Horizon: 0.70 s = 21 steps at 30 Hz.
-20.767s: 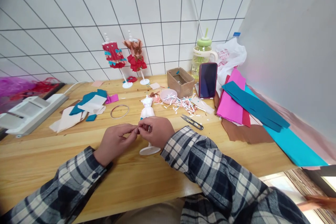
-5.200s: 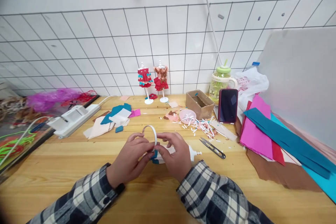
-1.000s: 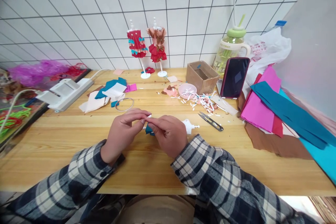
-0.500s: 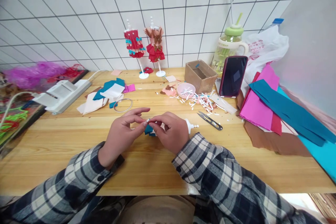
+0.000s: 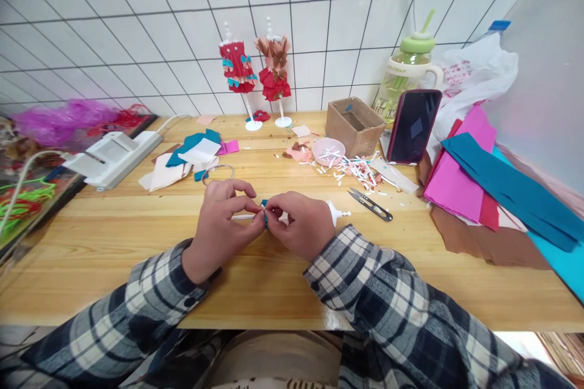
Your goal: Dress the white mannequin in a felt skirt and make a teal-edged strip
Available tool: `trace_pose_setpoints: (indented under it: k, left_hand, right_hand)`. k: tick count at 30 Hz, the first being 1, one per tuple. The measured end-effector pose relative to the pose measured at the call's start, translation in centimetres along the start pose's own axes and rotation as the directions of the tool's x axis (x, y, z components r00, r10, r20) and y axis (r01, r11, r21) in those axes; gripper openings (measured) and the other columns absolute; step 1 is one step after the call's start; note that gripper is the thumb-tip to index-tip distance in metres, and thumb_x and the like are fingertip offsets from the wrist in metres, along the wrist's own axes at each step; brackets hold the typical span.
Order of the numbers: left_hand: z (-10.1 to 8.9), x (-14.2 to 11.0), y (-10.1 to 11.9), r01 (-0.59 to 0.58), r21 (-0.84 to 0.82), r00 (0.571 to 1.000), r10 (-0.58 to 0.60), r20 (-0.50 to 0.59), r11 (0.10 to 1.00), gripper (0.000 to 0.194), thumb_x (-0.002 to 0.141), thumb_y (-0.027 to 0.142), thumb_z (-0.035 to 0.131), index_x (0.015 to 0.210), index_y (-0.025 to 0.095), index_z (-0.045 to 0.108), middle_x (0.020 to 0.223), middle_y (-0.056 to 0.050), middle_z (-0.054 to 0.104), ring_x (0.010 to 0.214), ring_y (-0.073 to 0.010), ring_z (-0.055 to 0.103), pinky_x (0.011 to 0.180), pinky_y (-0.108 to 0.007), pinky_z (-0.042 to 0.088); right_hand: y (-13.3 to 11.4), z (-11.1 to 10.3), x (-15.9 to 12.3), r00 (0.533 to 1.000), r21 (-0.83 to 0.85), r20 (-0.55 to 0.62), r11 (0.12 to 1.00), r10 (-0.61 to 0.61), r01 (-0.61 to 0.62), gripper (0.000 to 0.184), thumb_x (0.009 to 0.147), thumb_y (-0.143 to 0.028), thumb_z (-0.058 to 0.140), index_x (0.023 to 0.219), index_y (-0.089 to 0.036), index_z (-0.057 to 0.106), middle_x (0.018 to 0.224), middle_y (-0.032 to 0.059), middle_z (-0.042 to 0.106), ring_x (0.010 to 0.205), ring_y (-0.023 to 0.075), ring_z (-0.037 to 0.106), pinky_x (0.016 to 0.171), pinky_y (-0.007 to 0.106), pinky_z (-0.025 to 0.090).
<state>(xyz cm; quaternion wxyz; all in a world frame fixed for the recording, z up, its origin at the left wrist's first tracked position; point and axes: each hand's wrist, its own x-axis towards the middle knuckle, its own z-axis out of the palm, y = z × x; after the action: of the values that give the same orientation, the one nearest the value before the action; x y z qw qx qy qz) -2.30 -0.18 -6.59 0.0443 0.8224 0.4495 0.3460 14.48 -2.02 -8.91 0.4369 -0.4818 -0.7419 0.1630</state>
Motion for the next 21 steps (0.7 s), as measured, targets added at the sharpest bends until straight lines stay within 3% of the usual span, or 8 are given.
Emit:
trace_pose_setpoints:
  k: [3,8,15,18,21]
  left_hand:
    - [-0.02,-0.1,-0.03,-0.015,-0.009,1.0,0.015,0.013,1.0,0.01,0.073,0.025,0.064,0.064,0.022,0.065,0.088,-0.002,0.064,0.083,-0.0196,0.055,0.085,-0.04,0.038]
    - [0.12,-0.21,0.01,-0.009,-0.053,0.999,0.011,0.041,0.999,0.008,0.074,0.022,0.063,0.066,0.021,0.063,0.089,-0.002,0.064,0.086,-0.0198,0.055,0.086,-0.039,0.039]
    - [0.09,-0.15,-0.1,-0.021,-0.092,0.999,0.023,0.026,0.996,0.008,0.078,0.022,0.062,0.072,0.022,0.066,0.093,-0.002,0.065,0.089,-0.0191,0.055,0.086,-0.038,0.039]
    - [0.03,-0.17,-0.19,-0.039,-0.121,0.999,0.041,0.016,0.992,0.008,0.08,0.022,0.061,0.075,0.022,0.068,0.093,-0.003,0.065,0.09,-0.0186,0.055,0.086,-0.038,0.039]
    - [-0.05,-0.23,-0.18,-0.055,-0.165,0.998,0.055,0.001,0.985,0.008,0.08,0.02,0.062,0.076,0.022,0.069,0.091,-0.003,0.064,0.088,-0.018,0.055,0.084,-0.037,0.04]
  right_hand:
    - [-0.13,-0.08,0.03,0.998,-0.002,0.059,1.0,0.009,-0.009,0.003,0.078,-0.023,0.059,0.078,-0.022,0.062,0.065,-0.0042,0.063,0.051,0.0086,0.051,0.052,0.021,0.039]
    - [-0.18,0.14,0.11,0.983,0.159,0.088,0.972,0.16,-0.172,0.004,0.073,-0.02,0.06,0.075,-0.022,0.058,0.058,-0.0063,0.056,0.048,0.0079,0.047,0.047,0.02,0.036]
    - [-0.13,0.36,0.29,0.939,0.437,0.193,0.832,0.283,-0.341,0.004,0.077,-0.023,0.057,0.076,-0.02,0.055,0.058,-0.0057,0.053,0.047,0.0072,0.042,0.043,0.019,0.033]
    - [-0.11,0.23,0.4,0.928,0.502,0.222,0.78,0.301,-0.373,0.007,0.078,-0.025,0.057,0.077,-0.02,0.054,0.059,-0.0052,0.053,0.049,0.0075,0.043,0.045,0.019,0.034]
    - [0.15,-0.02,0.57,0.93,0.482,0.183,0.796,0.318,-0.367,0.007,0.078,-0.025,0.057,0.077,-0.02,0.053,0.057,-0.0058,0.05,0.047,0.0075,0.041,0.045,0.019,0.033]
